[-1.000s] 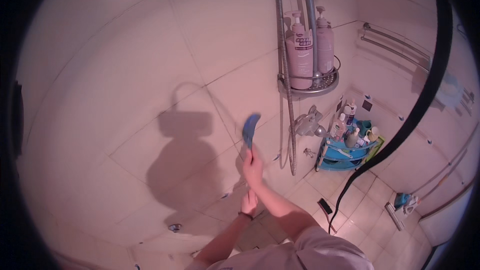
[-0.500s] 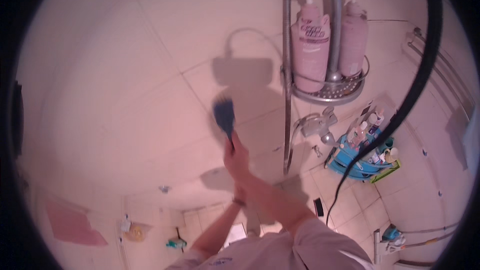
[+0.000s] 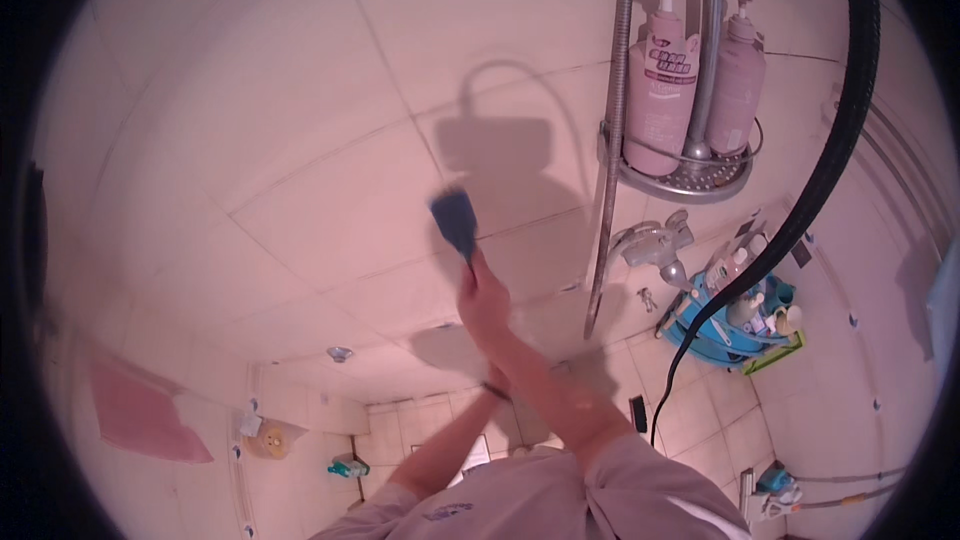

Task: The person scrubs the tiled walls of a bathroom using a long-handled brush. They systematically clean the wall surfaces, moving around the shower area and scrubbing near the shower fixtures and a corner shelf. The person also briefly handles a bottle of cleaning liquid before continuing to scrub the walls.

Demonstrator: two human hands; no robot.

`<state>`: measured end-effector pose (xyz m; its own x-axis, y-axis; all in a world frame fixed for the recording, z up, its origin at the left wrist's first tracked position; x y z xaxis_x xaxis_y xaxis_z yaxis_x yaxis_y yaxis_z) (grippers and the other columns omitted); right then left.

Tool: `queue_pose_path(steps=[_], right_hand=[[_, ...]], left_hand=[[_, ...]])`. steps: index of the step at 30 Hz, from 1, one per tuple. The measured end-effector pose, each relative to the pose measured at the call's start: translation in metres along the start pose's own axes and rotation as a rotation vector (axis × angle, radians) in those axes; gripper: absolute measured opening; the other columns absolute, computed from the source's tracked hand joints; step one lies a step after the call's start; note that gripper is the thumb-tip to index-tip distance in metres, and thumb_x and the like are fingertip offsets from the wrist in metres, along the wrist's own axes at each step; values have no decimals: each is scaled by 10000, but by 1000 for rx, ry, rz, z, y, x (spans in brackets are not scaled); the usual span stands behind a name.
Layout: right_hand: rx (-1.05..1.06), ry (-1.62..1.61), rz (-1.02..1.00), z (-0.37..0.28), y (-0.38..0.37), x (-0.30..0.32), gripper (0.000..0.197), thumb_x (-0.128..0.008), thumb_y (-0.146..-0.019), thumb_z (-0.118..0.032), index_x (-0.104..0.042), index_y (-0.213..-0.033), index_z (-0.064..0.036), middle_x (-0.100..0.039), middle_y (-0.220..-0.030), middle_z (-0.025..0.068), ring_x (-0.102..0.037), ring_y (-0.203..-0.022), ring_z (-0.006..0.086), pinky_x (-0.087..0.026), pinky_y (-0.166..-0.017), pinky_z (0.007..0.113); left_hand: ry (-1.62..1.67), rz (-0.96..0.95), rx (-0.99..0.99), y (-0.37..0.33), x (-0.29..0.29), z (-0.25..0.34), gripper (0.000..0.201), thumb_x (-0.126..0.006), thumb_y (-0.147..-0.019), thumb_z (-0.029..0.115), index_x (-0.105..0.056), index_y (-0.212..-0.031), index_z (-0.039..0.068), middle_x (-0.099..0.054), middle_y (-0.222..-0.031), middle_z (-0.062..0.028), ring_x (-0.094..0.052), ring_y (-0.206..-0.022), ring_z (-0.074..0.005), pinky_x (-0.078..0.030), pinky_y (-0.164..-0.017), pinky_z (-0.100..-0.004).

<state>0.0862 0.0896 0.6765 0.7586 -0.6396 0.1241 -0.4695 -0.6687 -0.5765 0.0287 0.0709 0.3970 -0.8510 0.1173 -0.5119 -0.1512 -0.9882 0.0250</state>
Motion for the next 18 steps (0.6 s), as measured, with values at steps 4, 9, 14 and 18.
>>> queue_pose_path(steps=[4,9,14,18], right_hand=[[133,-117,26,-103,-97,-2,280,-505,-815,-150,-498,-1084,-74,-534,-662,189,-549,-592,354,-421,-486,381],[26,-36,-76,-41,-24,-40,290,-487,-822,-151,-489,-1105,-91,-552,-727,193,-568,-650,343,-434,-521,377],[-63,-49,62,42,53,-28,307,-485,-824,-137,-482,-1116,-42,-570,-733,166,-578,-613,269,-444,-547,326],[34,-112,124,-59,-64,-5,271,-477,-825,-109,-489,-1082,-24,-490,-599,136,-477,-481,177,-387,-466,297]], left_hand=[[95,-272,-96,-90,-75,124,422,-398,-876,335,-344,-1197,66,-485,-1094,-87,-481,-966,-187,-415,-800,-315],[441,-137,139,-47,38,-11,464,-350,-890,351,-301,-1246,57,-461,-1152,-97,-452,-1037,-202,-374,-885,-332],[77,5,88,-13,77,-43,472,-304,-892,404,-411,-1153,25,-538,-1009,-79,-508,-894,-147,-430,-737,-288],[11,-114,-74,-50,-54,132,473,-323,-894,379,-543,-777,-23,-580,-668,-47,-528,-613,-115,-417,-468,-276]])
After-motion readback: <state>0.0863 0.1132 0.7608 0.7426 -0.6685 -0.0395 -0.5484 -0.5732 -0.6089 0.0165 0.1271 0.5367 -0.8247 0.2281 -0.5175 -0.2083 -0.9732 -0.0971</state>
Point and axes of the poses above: each hand's wrist, its own y-axis away from the middle knuckle, its own x-axis out of the back of the hand, z = x × y, the point moved 9 cm from there along -y, towards the middle knuckle
